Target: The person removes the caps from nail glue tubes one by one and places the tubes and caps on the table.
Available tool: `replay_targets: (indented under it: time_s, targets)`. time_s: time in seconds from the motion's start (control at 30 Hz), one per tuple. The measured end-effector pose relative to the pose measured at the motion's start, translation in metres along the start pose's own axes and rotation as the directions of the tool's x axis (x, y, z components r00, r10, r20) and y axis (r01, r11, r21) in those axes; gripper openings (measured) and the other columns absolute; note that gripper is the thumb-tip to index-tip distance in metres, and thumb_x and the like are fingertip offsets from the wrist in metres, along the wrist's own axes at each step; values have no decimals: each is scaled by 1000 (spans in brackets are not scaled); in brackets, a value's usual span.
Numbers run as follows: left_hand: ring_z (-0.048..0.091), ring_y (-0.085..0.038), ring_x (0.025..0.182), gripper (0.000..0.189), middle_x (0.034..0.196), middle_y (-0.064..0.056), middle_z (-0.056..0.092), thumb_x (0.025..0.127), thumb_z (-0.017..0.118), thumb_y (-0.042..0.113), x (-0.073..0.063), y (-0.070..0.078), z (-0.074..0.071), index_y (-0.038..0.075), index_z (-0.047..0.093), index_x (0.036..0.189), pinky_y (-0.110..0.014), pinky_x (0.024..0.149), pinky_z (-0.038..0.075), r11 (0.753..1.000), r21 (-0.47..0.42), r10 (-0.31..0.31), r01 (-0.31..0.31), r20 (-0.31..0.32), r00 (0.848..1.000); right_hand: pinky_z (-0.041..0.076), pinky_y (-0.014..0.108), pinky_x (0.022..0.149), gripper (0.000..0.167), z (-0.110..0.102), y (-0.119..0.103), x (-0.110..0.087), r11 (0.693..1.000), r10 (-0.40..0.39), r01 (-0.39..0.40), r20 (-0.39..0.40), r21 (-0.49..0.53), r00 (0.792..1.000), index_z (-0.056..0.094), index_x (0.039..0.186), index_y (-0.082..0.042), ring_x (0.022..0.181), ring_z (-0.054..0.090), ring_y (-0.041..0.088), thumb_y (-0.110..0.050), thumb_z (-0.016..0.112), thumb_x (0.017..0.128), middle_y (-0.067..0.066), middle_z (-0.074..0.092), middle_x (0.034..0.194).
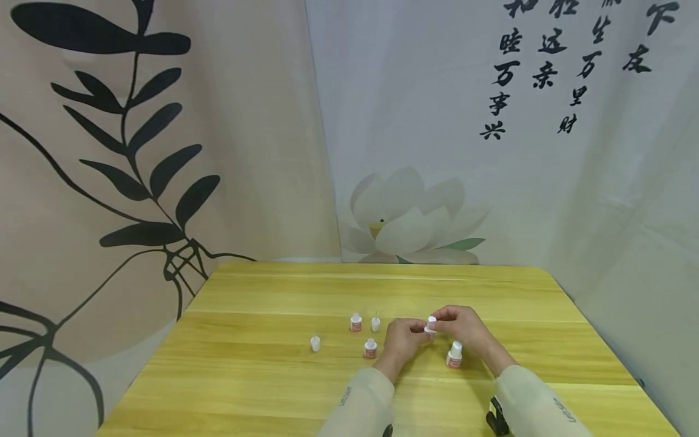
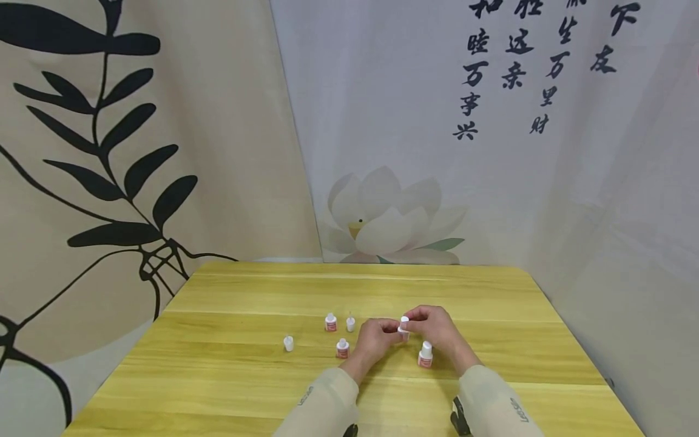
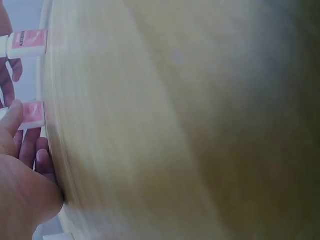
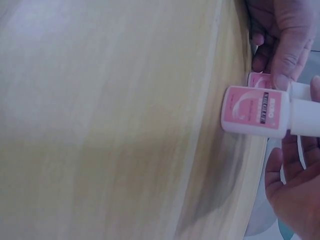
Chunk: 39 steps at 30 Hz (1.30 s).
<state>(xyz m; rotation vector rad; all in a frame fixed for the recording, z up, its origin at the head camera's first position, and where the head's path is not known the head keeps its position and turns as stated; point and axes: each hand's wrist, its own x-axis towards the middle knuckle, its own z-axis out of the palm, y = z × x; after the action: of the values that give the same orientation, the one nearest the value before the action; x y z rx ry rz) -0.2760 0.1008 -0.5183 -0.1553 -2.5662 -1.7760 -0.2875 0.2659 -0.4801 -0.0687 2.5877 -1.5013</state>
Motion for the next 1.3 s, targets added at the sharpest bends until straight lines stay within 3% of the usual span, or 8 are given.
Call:
replay_targets:
  time_s: [0.57,1.0,1.3]
  targets:
    - [63,-4,81,9,83,6,74,79,83,12,-1,1,-3,13,80,87,-27,78,51,1000,-20,17,-16,17,1000,46,44,89,21,-3,-1,-1,1000,-16,16,24,-23,1000,72,104,-11,96,60,20,-26,75,90,0,69,100]
    - [63,-4,81,8,83,6,74,79,82,10,0,-2,-1,12,79,86,-26,78,51,999,-25,44,-43,22,999,47,42,88,23,-1,2,0,999,-29,28,31,20,999,69,106,-8,96,59,21,-23,75,90,2,67,100]
    - [64,-6,84,8,85,4,75,80,82,11,-4,3,-4,12,79,87,-28,80,52,999,-31,24,-23,28,999,46,42,88,23,-1,2,0,1000,-16,16,21,4,1000,71,105,-9,96,59,21,-25,76,89,1,68,101]
